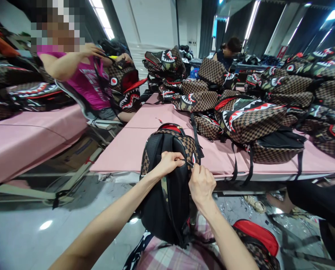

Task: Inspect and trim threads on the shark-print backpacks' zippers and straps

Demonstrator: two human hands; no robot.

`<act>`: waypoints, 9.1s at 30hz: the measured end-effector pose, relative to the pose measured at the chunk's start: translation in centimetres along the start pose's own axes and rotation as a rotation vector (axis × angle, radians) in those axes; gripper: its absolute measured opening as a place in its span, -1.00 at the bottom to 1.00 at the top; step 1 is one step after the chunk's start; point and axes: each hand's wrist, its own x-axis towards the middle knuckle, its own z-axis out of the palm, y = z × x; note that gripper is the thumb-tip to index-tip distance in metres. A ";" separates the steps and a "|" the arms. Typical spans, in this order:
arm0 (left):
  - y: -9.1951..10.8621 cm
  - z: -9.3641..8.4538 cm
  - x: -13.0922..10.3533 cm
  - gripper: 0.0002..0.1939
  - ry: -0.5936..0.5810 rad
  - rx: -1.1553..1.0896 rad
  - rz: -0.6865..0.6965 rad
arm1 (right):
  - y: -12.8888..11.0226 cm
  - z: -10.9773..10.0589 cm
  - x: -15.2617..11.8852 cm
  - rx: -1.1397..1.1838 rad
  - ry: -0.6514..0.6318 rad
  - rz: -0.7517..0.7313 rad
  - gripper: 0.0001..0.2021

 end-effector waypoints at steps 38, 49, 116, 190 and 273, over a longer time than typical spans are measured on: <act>-0.5 0.2 0.5 -0.89 -0.078 -0.095 0.056 | 4.6 3.1 0.6 0.800 -0.147 0.259 -0.78; -0.9 -0.1 0.2 -0.89 -0.063 -0.127 0.062 | 3.6 2.0 0.6 0.639 -0.177 0.141 -0.81; -0.6 0.3 0.1 -0.88 -0.063 -0.098 0.053 | 3.2 -0.8 1.4 -0.056 0.026 -0.422 -0.81; -1.4 0.4 0.5 -0.90 -0.115 -0.170 0.076 | 3.6 0.3 0.7 -0.025 0.159 -0.404 -0.86; -1.3 0.4 0.4 -0.88 -0.113 -0.131 0.071 | 3.9 0.4 1.1 0.177 0.064 -0.286 -0.89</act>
